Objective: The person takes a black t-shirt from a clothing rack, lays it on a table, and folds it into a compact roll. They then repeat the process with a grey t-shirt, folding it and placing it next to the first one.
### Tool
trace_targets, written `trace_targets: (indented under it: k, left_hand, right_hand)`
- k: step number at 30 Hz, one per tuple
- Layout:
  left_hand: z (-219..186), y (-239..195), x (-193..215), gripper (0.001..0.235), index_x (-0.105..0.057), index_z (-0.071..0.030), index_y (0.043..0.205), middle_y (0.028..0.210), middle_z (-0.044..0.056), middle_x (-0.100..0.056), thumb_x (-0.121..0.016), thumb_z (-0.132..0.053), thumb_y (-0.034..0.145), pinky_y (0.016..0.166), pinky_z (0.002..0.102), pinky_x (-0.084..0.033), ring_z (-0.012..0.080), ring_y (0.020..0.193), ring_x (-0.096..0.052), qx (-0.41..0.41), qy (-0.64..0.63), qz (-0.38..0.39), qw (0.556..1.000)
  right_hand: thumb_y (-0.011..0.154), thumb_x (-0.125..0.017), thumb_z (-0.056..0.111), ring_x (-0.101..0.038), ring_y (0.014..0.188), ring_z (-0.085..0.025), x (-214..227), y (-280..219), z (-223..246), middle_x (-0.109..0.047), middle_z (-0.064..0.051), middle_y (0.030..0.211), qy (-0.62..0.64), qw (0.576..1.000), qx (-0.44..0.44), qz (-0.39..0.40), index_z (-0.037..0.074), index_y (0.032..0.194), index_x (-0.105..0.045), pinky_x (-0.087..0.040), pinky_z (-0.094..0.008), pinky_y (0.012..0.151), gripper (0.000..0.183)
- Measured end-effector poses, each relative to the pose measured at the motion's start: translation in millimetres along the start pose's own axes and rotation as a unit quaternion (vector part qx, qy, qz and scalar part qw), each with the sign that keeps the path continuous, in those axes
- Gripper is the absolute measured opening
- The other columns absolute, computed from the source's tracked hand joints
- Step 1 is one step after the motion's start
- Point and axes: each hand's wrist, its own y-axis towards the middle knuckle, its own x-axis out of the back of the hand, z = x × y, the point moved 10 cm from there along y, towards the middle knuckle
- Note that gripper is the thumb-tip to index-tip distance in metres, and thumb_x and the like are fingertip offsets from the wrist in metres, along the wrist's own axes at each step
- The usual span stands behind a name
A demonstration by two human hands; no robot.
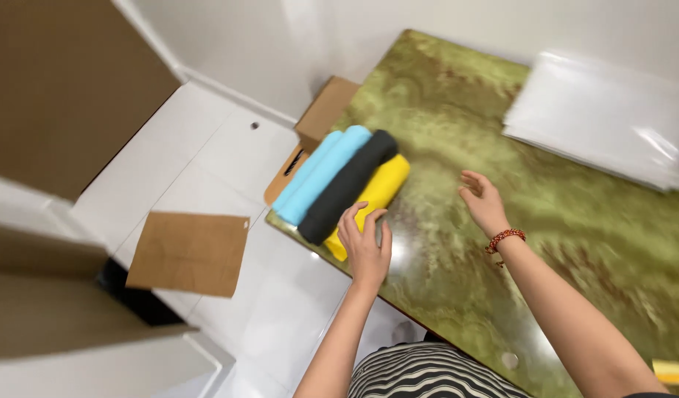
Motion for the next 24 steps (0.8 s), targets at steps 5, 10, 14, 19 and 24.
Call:
trace_targets:
  k: [5, 10, 14, 19, 24]
  left_hand:
    - [-53.5, -4.2, -49.8, 0.023, -0.071, -0.019, 0.114, 0.137, 0.006, -0.057, -0.071, -0.009, 0.094, 0.097, 0.048, -0.047, 0.0327, 0.131, -0.054, -0.036, -0.09, 0.098, 0.99]
    - [-140.0, -32.3, -135.3, 0.039, -0.064, -0.01, 0.132, 0.155, 0.023, -0.045, -0.07, -0.004, 0.094, 0.103, 0.056, -0.053, 0.0452, 0.132, -0.058, -0.049, -0.223, 0.293, 0.928]
    - [-229.1, -87.9, -183.9, 0.042, -0.061, -0.016, 0.142, 0.17, 0.019, -0.03, -0.066, -0.014, 0.1, 0.111, 0.059, -0.052, 0.0438, 0.144, -0.052, -0.036, -0.247, 0.479, 0.842]
    - [-349.5, -173.2, -211.7, 0.036, -0.065, -0.02, 0.139, 0.17, 0.014, -0.033, -0.066, -0.02, 0.102, 0.112, 0.06, -0.052, 0.0453, 0.145, -0.05, -0.122, -0.268, 0.582, 0.758]
    - [-482.4, -277.2, -200.0, 0.032, -0.068, -0.026, 0.13, 0.171, 0.0, -0.039, -0.064, -0.024, 0.098, 0.115, 0.043, -0.042, 0.0217, 0.155, -0.044, -0.191, -0.347, 0.629, 0.669]
  right_hand:
    - [0.104, -0.064, 0.002, -0.064, 0.131, -0.033, 89.5, -60.2, -4.5, -0.07, -0.022, 0.135, 0.078, 0.991, 0.021, -0.103, 0.004, 0.143, -0.065, -0.051, -0.048, 0.11, 0.039]
    - [0.105, -0.062, 0.008, -0.073, 0.114, -0.023, 201.7, -153.8, -17.5, -0.077, -0.017, 0.124, 0.142, 0.966, -0.02, -0.213, 0.008, 0.141, -0.065, -0.057, -0.035, 0.097, 0.036]
    - [0.105, -0.063, 0.006, -0.074, 0.111, -0.024, 301.9, -252.9, -10.2, -0.078, -0.019, 0.121, 0.173, 0.926, -0.021, -0.336, 0.006, 0.138, -0.068, -0.06, -0.033, 0.094, 0.033]
    - [0.104, -0.063, 0.004, -0.076, 0.109, -0.026, 415.2, -402.5, -28.9, -0.079, -0.021, 0.119, 0.188, 0.851, 0.0, -0.49, 0.002, 0.135, -0.069, -0.06, -0.033, 0.093, 0.032]
    - [0.103, -0.063, 0.017, -0.079, 0.111, -0.023, 481.4, -573.2, -45.5, -0.082, -0.017, 0.121, 0.202, 0.767, -0.034, -0.608, 0.006, 0.124, -0.071, -0.061, -0.034, 0.092, 0.025]
